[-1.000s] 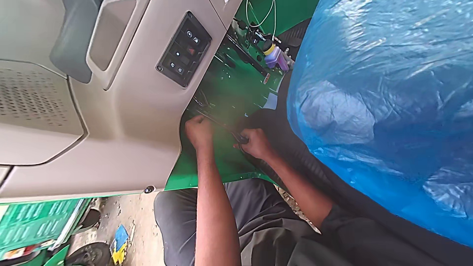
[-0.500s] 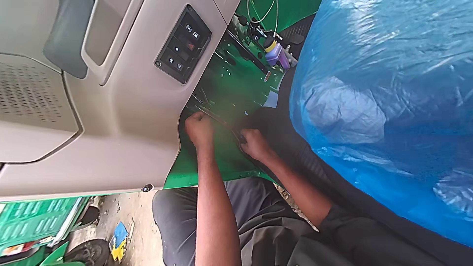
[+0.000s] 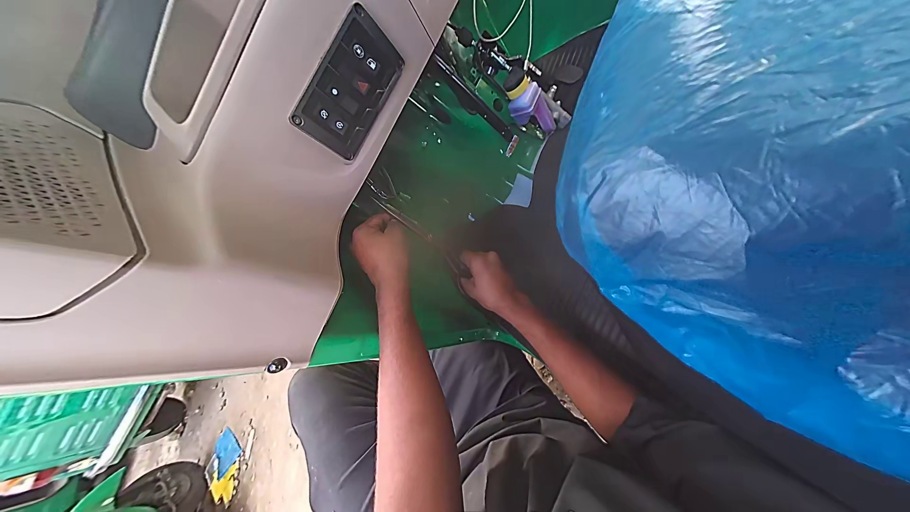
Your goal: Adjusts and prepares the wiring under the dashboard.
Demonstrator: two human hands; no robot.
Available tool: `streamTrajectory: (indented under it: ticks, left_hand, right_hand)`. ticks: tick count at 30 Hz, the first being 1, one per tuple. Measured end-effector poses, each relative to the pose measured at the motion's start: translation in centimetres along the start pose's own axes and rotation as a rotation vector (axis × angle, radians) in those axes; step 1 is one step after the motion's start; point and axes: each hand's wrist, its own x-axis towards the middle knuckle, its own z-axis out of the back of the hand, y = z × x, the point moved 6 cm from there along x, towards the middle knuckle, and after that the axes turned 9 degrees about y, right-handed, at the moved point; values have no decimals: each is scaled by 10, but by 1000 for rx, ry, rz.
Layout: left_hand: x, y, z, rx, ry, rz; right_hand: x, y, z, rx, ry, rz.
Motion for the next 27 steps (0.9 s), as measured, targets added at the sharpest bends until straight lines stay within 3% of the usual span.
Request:
streamTrajectory:
  ticks: [7, 10, 15, 20, 27]
  left_hand:
    - [2, 3, -3, -58, 5, 16]
    - [4, 8, -6, -192, 17, 9]
    - [4, 10, -6, -601, 38, 36]
    - [1, 8, -8, -683, 69, 42]
    - [-4, 2, 1, -546, 52, -68]
  right_hand:
    - [-1, -1, -2, 64, -17, -17]
    - [-2, -12, -8, 375, 27, -48]
    - [-11, -29, -31, 1174, 43, -108]
    - [-19, -35, -13, 1158, -64, -97]
    - [29, 12, -10, 1399, -197, 184]
